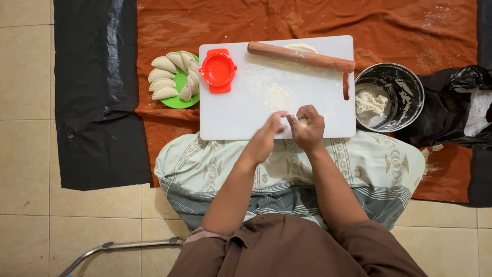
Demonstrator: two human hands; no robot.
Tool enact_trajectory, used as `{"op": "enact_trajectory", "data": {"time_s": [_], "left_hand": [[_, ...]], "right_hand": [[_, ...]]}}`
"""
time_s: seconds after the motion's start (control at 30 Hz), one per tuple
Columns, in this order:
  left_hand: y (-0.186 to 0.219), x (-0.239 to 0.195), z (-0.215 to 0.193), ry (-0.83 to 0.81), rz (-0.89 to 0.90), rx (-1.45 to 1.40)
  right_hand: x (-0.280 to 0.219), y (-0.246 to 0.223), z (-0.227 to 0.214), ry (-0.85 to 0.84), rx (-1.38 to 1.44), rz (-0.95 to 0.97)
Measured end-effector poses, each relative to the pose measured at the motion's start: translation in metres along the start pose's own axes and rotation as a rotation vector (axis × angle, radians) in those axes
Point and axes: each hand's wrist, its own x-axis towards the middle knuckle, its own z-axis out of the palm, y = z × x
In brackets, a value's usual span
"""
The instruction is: Rolling out dough and using a mold to shape individual food items on a cutting board.
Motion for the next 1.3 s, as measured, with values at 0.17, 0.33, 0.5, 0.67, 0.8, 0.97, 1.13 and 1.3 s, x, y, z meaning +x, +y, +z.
{"op": "enact_trajectory", "data": {"time_s": [0.17,0.33,0.5,0.67,0.8,0.97,1.13,1.3], "left_hand": [[-0.010,0.004,0.010,0.221,0.146,0.009],[-0.036,0.025,0.029,0.217,0.210,0.116],[-0.034,0.050,0.003,0.717,0.422,0.190],[-0.017,0.040,-0.004,0.635,0.436,0.096],[-0.035,0.050,0.006,0.445,0.341,-0.206],[-0.016,0.034,0.010,0.225,-0.067,-0.192],[0.030,0.006,0.013,0.037,-0.144,-0.504],[0.034,-0.006,0.002,-0.041,0.066,-0.259]], "right_hand": [[0.005,-0.031,0.009,-0.018,0.356,0.172],[-0.023,-0.017,0.045,-0.006,0.549,0.252],[-0.033,-0.069,0.044,-0.196,0.542,0.179],[-0.018,-0.064,0.018,-0.178,0.306,0.082],[-0.013,-0.071,0.033,-0.036,0.321,-0.213],[0.002,-0.051,0.034,-0.035,-0.140,-0.427],[0.007,-0.013,0.016,-0.008,-0.233,-0.406],[0.005,-0.028,0.000,0.054,-0.115,-0.199]]}}
